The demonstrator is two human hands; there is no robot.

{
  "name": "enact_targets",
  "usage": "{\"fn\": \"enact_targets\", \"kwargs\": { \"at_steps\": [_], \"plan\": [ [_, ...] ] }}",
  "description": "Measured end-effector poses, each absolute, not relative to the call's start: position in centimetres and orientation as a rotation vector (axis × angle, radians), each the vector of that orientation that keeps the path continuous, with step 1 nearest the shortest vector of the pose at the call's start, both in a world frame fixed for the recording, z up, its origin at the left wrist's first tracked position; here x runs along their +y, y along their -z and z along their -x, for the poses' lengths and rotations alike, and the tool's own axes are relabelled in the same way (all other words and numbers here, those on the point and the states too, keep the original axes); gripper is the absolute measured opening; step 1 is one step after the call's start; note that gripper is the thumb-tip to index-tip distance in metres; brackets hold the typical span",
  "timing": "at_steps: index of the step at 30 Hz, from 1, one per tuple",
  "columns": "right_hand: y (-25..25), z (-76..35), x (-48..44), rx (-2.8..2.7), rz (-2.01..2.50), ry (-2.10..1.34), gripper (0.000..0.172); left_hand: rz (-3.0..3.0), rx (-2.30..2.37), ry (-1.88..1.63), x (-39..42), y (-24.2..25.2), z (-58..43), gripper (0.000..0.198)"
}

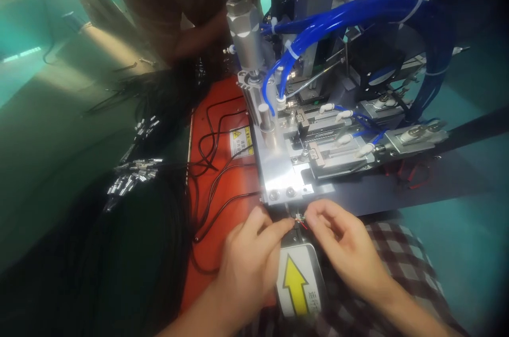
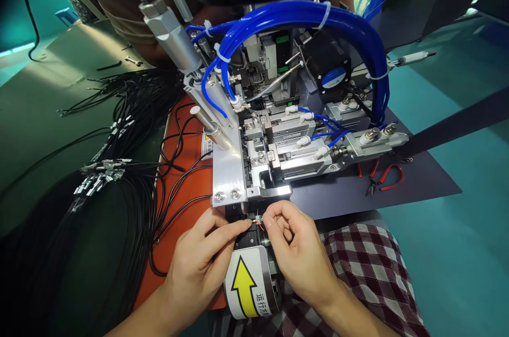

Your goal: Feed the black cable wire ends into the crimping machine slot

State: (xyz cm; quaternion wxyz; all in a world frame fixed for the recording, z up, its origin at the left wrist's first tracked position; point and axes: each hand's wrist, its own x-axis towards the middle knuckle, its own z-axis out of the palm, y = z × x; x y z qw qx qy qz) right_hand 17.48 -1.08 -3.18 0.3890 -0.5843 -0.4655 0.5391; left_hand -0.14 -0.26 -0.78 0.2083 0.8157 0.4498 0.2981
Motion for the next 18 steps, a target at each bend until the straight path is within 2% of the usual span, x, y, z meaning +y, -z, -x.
{"fn": "enact_targets", "kwargs": {
  "at_steps": [3,8,18],
  "plan": [
    [3.59,-17.60,-1.28,-1.336,1.469,-1.220,0.017,-2.273,1.251,-0.822,-0.30,0.82,0.17,0.031],
    [3.49,-17.73,-1.44,-1.407,1.425,-1.161,0.015,-2.264,1.242,-0.835,-0.25,0.88,0.27,0.030],
    [3.29,-17.85,-1.49,-1.076,1.461,-1.490,0.023,-2.236,1.217,-0.842,-0.53,1.17,0.49,0.033]
  ]
}}
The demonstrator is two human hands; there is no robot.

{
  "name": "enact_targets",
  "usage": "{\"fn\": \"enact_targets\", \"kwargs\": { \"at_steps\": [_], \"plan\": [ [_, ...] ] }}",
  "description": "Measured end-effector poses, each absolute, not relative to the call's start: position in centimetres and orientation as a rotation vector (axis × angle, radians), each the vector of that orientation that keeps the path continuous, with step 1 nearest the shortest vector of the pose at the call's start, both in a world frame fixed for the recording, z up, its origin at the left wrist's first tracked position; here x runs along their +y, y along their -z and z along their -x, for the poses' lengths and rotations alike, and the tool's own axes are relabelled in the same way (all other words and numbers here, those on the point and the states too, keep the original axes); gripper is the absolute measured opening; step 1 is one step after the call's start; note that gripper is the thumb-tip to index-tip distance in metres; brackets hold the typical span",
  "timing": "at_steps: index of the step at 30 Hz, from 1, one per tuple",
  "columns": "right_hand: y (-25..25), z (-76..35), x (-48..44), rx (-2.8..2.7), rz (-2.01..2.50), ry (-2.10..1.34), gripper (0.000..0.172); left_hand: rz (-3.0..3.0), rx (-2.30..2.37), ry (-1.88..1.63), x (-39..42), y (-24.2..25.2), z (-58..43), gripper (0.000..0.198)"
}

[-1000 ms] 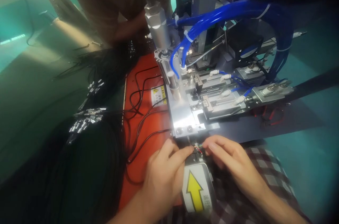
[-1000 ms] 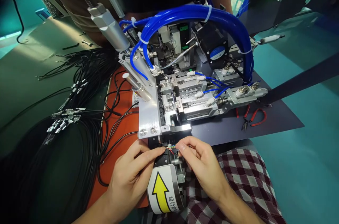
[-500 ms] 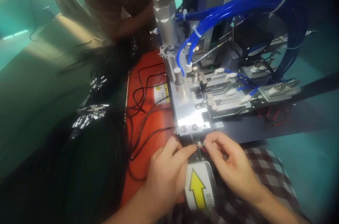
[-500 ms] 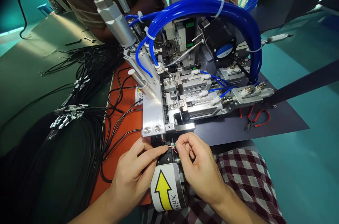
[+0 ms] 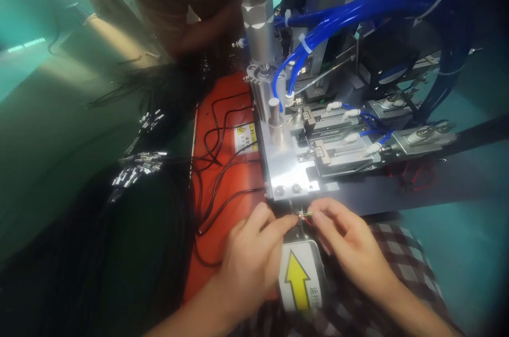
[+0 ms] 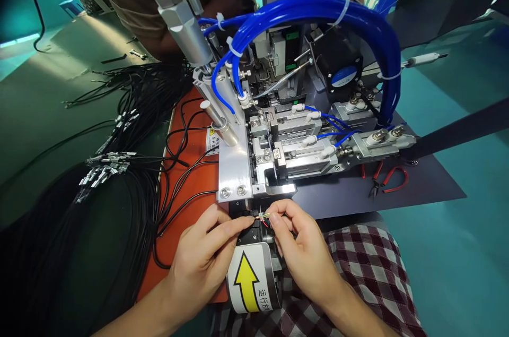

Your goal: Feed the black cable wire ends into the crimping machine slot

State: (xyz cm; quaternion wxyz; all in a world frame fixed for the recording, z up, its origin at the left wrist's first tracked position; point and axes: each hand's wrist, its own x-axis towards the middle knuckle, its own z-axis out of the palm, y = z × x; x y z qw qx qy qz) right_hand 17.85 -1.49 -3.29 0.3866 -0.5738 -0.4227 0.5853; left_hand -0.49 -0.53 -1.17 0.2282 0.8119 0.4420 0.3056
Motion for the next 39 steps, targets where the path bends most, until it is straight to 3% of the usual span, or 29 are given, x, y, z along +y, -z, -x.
{"fn": "enact_targets", "kwargs": {
  "at_steps": [17,24,34,39],
  "plan": [
    [2.3,-17.3,-0.8,-1.050,1.504,-1.537,0.030,-2.237,1.222,-0.859,-0.6,1.1,0.4,0.033],
    [2.2,-17.7,-1.2,-1.209,1.523,-1.319,0.023,-2.182,1.200,-0.908,-0.5,1.0,0.2,0.030],
    [1.7,-17.7,-0.7,-1.073,1.504,-1.395,0.030,-2.116,1.183,-0.929,-0.6,1.0,0.0,0.026],
    [2.4,-18.2,-0.6,-0.926,1.501,-1.591,0.035,-2.124,1.212,-0.903,-0.6,0.9,-0.1,0.026]
  ]
}}
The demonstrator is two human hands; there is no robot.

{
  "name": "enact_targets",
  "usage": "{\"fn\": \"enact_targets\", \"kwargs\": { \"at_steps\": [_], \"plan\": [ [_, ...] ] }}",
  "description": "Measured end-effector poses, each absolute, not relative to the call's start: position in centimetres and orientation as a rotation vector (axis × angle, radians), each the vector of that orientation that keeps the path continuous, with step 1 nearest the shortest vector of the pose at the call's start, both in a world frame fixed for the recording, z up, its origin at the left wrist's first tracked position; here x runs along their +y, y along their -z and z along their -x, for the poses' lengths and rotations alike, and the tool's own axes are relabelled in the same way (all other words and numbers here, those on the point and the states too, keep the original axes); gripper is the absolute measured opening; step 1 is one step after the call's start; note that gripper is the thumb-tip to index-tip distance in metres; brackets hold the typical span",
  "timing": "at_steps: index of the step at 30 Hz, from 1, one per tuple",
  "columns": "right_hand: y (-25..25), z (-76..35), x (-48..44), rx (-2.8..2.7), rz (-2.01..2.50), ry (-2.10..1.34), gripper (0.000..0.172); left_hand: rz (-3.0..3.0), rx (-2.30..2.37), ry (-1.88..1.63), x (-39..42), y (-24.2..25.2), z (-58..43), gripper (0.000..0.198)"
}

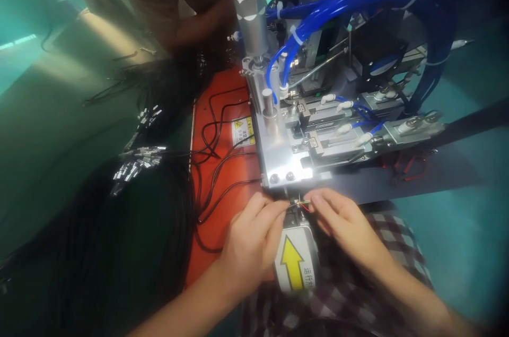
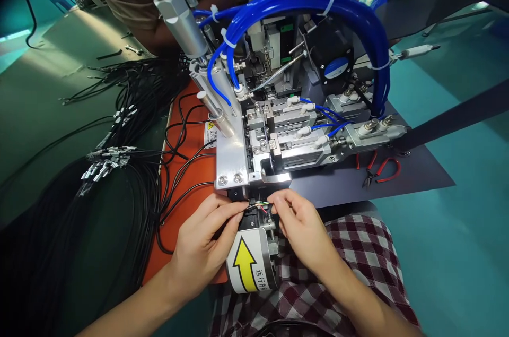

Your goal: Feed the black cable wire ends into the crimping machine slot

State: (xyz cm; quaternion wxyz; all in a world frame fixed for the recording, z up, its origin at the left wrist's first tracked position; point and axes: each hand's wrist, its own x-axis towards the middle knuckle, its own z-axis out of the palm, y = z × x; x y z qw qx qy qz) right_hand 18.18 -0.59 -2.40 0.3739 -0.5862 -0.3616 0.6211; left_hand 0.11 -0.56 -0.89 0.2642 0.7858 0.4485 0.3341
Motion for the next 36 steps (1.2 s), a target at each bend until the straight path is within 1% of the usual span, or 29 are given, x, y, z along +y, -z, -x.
{"fn": "enact_targets", "kwargs": {
  "at_steps": [2,5,10,13,15,17,21,24,27,31,36],
  "plan": [
    [2.4,-18.2,-0.8,-0.943,1.452,-1.629,0.035,-2.122,1.206,-0.896,-0.5,0.9,-0.2,0.026],
    [2.2,-18.0,-1.5,-1.021,1.411,-1.503,0.037,-2.134,1.187,-0.927,-0.5,0.9,-0.1,0.027],
    [1.7,-18.1,-1.9,-1.350,1.401,-1.217,0.013,-2.161,1.166,-0.973,-0.7,0.1,0.0,0.024],
    [1.0,-18.7,-1.5,-1.671,1.232,-0.976,0.012,-2.091,1.210,-0.811,-0.9,-1.6,-0.1,0.017],
    [0.3,-19.2,-1.5,-1.828,1.109,-0.908,0.012,-1.951,1.212,-0.654,-1.1,-2.9,-0.4,0.016],
    [-0.3,-19.5,-1.7,-1.831,1.070,-0.960,0.011,-1.758,1.193,-0.567,-1.2,-3.9,-0.8,0.016],
    [-0.6,-19.7,-2.9,-1.492,1.265,-1.218,0.011,-1.247,1.249,-0.577,-1.4,-4.6,-1.7,0.008],
    [-0.4,-19.6,-3.6,-1.416,1.354,-1.310,0.010,-0.973,1.238,-0.546,-1.8,-4.3,-2.1,0.012],
    [-0.6,-19.2,-4.2,-1.452,1.358,-1.292,0.011,-0.881,1.211,-0.558,-2.4,-3.9,-2.1,0.015],
    [-1.4,-18.0,-5.2,-1.431,1.361,-1.309,0.017,-0.827,1.163,-0.624,-3.6,-3.7,-2.1,0.016],
    [-2.2,-16.5,-6.5,-1.162,1.402,-1.521,0.026,-0.774,1.117,-0.766,-4.6,-3.3,-2.3,0.014]
  ]
}}
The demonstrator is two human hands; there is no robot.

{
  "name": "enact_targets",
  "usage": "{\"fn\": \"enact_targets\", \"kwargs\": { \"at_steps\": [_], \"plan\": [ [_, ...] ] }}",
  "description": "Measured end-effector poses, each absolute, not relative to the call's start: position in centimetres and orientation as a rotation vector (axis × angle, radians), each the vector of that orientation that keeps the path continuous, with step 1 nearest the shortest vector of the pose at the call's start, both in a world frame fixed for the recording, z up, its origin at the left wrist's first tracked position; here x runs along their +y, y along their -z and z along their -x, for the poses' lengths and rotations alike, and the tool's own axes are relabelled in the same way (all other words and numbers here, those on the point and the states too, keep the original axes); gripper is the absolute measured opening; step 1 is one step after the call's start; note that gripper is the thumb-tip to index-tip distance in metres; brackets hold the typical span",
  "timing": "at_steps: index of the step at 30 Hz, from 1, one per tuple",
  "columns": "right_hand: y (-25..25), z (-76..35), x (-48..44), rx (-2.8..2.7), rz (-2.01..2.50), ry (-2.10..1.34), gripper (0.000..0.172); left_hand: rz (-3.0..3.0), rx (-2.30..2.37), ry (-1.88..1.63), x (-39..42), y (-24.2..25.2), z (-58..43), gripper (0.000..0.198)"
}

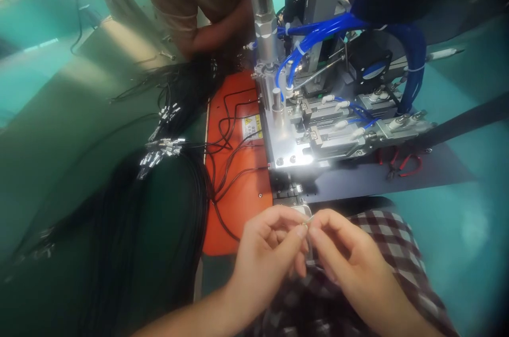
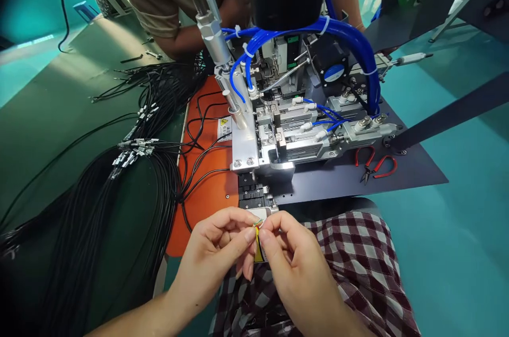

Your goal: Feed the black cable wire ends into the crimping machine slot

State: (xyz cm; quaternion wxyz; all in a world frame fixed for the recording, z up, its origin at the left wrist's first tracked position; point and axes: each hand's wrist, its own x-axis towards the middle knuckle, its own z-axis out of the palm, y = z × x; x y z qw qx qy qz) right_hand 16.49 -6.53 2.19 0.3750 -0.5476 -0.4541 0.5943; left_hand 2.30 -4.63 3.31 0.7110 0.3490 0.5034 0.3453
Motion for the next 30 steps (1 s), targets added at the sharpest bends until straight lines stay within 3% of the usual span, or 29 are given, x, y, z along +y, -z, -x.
{"fn": "enact_targets", "kwargs": {
  "at_steps": [4,11,24,30],
  "plan": [
    [-2.5,-16.9,-6.6,-1.129,1.504,-1.561,0.024,-0.753,1.070,-0.740,-4.7,-3.1,-2.1,0.013],
    [-3.1,-17.4,-6.6,-1.139,1.618,-1.337,0.016,-0.811,1.125,-0.683,-4.8,-3.4,-2.0,0.013],
    [-1.2,-16.0,-7.0,-0.805,1.488,-1.548,0.034,-0.825,1.078,-0.738,-5.1,-3.2,-2.2,0.012],
    [-1.4,-15.6,-7.2,-0.773,1.428,-1.563,0.032,-0.806,1.045,-0.754,-5.2,-2.9,-2.1,0.011]
  ]
}}
